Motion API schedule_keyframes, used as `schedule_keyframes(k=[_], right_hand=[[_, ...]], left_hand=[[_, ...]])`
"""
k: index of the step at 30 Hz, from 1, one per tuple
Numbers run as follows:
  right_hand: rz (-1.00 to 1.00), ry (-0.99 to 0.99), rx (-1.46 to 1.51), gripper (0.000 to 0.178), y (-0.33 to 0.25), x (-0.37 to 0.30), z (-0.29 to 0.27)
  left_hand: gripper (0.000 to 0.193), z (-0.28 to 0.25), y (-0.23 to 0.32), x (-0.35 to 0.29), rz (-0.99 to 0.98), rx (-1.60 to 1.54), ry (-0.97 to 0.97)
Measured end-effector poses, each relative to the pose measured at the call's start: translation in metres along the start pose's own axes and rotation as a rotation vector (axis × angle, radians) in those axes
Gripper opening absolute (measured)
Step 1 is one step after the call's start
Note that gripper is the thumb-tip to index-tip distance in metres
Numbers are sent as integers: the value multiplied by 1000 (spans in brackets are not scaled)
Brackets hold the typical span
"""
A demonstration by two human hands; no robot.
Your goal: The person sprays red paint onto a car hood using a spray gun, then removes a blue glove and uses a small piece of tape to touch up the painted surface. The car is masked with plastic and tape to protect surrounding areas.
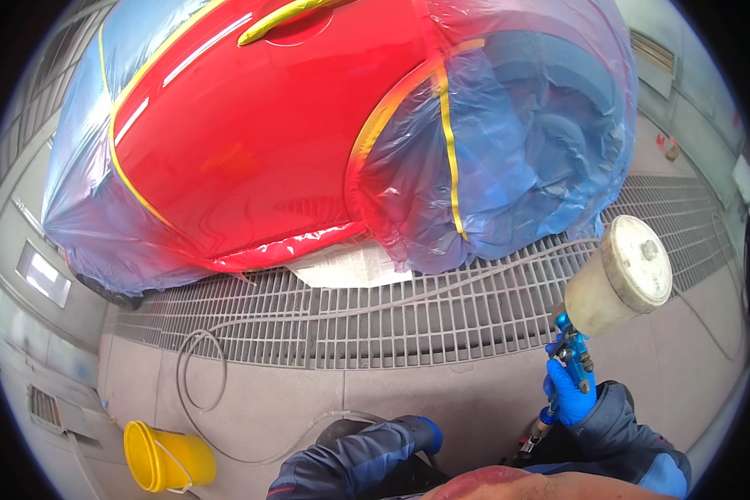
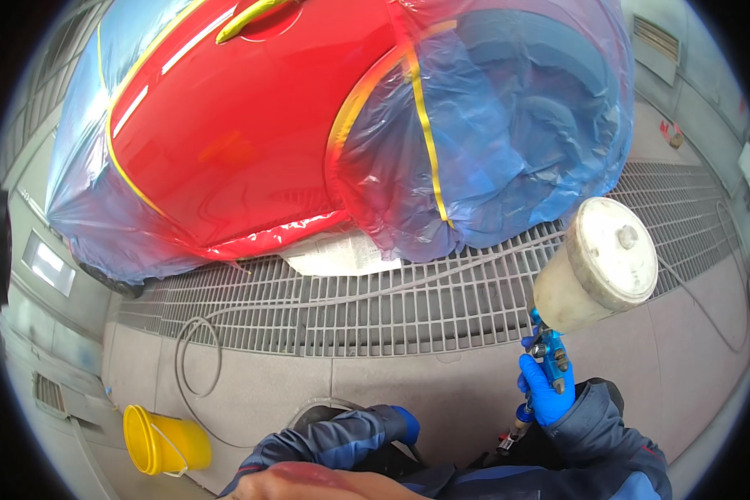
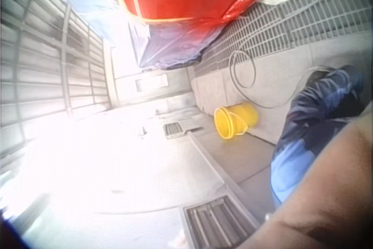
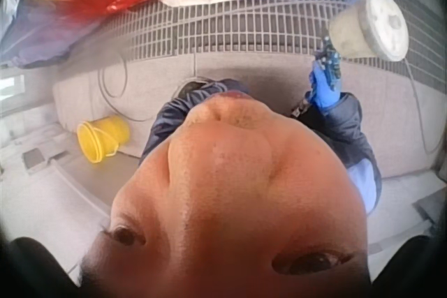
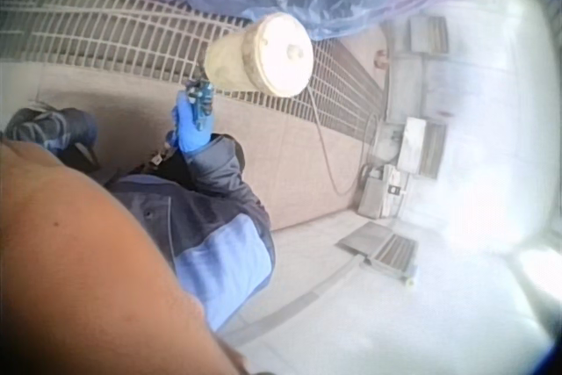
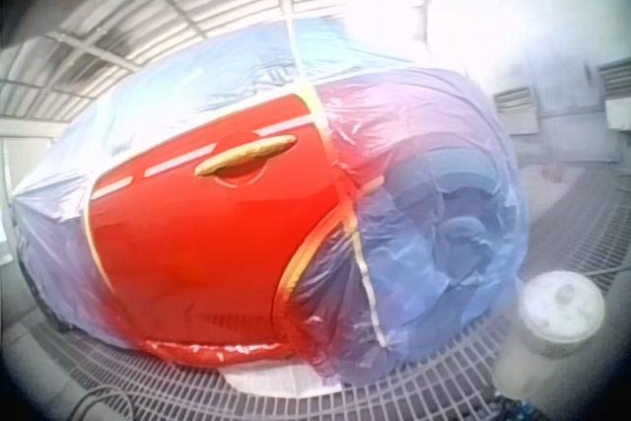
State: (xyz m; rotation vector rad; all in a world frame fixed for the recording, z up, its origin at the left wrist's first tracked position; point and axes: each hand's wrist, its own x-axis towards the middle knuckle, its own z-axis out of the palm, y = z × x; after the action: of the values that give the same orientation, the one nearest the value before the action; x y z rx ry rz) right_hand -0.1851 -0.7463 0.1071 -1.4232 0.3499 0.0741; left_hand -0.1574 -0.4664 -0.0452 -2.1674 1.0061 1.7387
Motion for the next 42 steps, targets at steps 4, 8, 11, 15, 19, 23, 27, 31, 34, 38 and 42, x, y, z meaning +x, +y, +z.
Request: schedule_keyframes(k=[4,8,11,15,19,23,27,31,34,38,42], right_hand=[[-82,35,46,45,1,-2,8],[-62,38,-16,38,6,3,14],[-23,53,-42,31,12,10,17],[2,33,-88,31,21,18,22],[2,9,-125,29,22,19,32],[15,-15,-133,27,19,17,43],[-36,-41,-123,26,23,19,47],[-52,-64,-135,26,36,26,45],[-73,-86,-131,28,44,31,47],[-27,-118,-134,32,41,27,53],[-70,-83,-120,29,13,-14,63]], left_hand=[[51,-8,6,-19,31,-58,1],[61,-13,17,-40,96,46,85],[48,-9,18,-41,59,41,170],[36,0,10,-28,38,7,163],[39,3,4,-25,69,18,111],[38,4,5,-34,67,43,128],[37,5,7,-37,15,28,82],[36,9,11,-41,31,-11,69],[33,12,16,-58,51,-21,84],[26,26,18,-101,-77,-231,262],[21,64,18,-177,-325,-429,528]])
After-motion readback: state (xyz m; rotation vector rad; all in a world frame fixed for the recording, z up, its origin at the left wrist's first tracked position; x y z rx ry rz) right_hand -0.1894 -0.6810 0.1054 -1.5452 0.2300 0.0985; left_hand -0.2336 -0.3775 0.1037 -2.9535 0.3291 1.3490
